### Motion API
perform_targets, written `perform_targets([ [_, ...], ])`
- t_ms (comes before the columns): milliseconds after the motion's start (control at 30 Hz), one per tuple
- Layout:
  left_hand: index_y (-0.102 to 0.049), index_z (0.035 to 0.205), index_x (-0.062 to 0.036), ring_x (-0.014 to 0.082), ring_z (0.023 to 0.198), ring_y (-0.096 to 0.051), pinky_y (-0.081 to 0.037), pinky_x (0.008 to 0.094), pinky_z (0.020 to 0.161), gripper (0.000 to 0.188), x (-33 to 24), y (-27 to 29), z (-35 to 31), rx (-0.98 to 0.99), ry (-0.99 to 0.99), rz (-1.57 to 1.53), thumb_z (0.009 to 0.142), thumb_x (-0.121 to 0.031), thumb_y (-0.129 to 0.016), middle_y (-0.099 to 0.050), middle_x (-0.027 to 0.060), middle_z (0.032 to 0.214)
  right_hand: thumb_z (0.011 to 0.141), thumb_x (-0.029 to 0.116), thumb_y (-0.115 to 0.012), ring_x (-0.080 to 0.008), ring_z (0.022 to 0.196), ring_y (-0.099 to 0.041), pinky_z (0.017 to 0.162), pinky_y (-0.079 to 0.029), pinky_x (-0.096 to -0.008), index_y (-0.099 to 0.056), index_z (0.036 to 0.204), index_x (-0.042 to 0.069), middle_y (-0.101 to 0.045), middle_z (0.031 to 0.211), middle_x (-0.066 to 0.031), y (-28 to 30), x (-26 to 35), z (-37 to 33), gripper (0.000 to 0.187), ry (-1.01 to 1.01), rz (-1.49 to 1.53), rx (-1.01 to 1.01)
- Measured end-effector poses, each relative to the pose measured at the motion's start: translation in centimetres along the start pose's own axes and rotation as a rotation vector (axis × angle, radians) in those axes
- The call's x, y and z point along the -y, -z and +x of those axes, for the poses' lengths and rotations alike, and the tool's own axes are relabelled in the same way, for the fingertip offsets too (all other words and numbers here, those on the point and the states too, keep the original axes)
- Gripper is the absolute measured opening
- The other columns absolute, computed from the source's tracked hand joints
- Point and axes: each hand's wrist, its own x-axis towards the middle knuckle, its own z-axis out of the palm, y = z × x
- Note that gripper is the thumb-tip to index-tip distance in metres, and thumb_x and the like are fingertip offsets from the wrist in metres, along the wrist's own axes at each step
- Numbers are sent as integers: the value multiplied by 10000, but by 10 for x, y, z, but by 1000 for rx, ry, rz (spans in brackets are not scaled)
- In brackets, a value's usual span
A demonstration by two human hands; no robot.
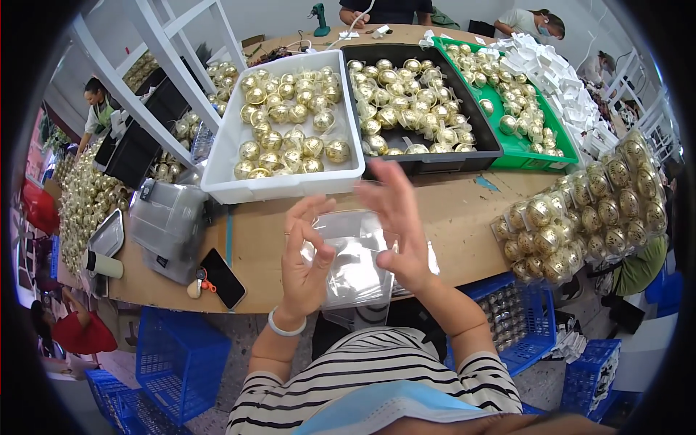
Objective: Manually packaging gold-colored spherical ornaments into small plastic bags at a workstation.
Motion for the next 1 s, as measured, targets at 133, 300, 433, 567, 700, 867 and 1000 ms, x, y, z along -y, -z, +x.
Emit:
perform_targets([
  [133, -523, 892, -42, 276, 1161, -583, -444, 412, 1010, 307, -8, 11, 0, 30, -34, 6, 992, -295, -667, -530, 182, 1270, 847, 534, -735, -336, 1329, -512, 1127, -368, -453, -502, 1424, -15, -494, 1482, -213, 17, 9, 6, 830, 107, -188, 244],
  [300, -528, 922, -40, 309, 1105, -616, -473, 420, 958, 298, -9, 16, -5, 49, -196, 134, 993, -296, -663, -538, 169, 1209, 917, 410, -659, -337, 1086, -621, 953, -478, -424, -690, 1099, 7, -699, 1204, -150, 20, 27, 10, 443, 437, -650, 321],
  [433, -508, 1061, -36, 318, 1034, -616, -491, 425, 899, 339, -7, 12, -1, 98, -368, 40, 997, -338, -646, -548, 149, 1077, 833, 319, -776, -344, 1019, -611, 922, -484, -420, -696, 1041, 35, -690, 1203, -132, 23, 27, 10, 361, 625, -745, 384],
  [567, -478, 1127, -23, 320, 966, -609, -500, 428, 865, 408, -13, 19, -1, 113, -369, 172, 1015, -397, -595, -564, 150, 1027, 911, 330, -700, -343, 1099, -569, 941, -464, -414, -660, 955, 43, -649, 1177, -110, 4, 33, 6, 293, 486, -572, 314],
  [700, -482, 1065, 3, 302, 875, -588, -506, 429, 812, 351, -20, 25, 3, 96, -371, 225, 1054, -348, -494, -578, 177, 962, 986, 201, -630, -282, 1136, -545, 977, -444, -377, -650, 908, 40, -560, 1152, -98, 4, 58, 19, 180, 189, -612, 534],
  [867, -447, 944, 6, 290, 851, -579, -498, 424, 792, 79, -36, 23, 8, 92, -271, 213, 949, -47, -390, -584, 196, 936, 885, 72, -736, -169, 1069, -567, 943, -446, -332, -734, 915, 17, -564, 1079, -74, 13, 50, 26, 62, -456, 38, 499],
  [1000, -451, 950, 15, 293, 844, -576, -499, 427, 794, 65, -38, 30, 10, 139, -283, 229, 933, -35, -414, -585, 198, 940, 734, 52, -837, -215, 981, -608, 838, -486, -345, -732, 908, 36, -608, 1052, -96, 9, 63, 34, 204, 110, -459, 485],
])
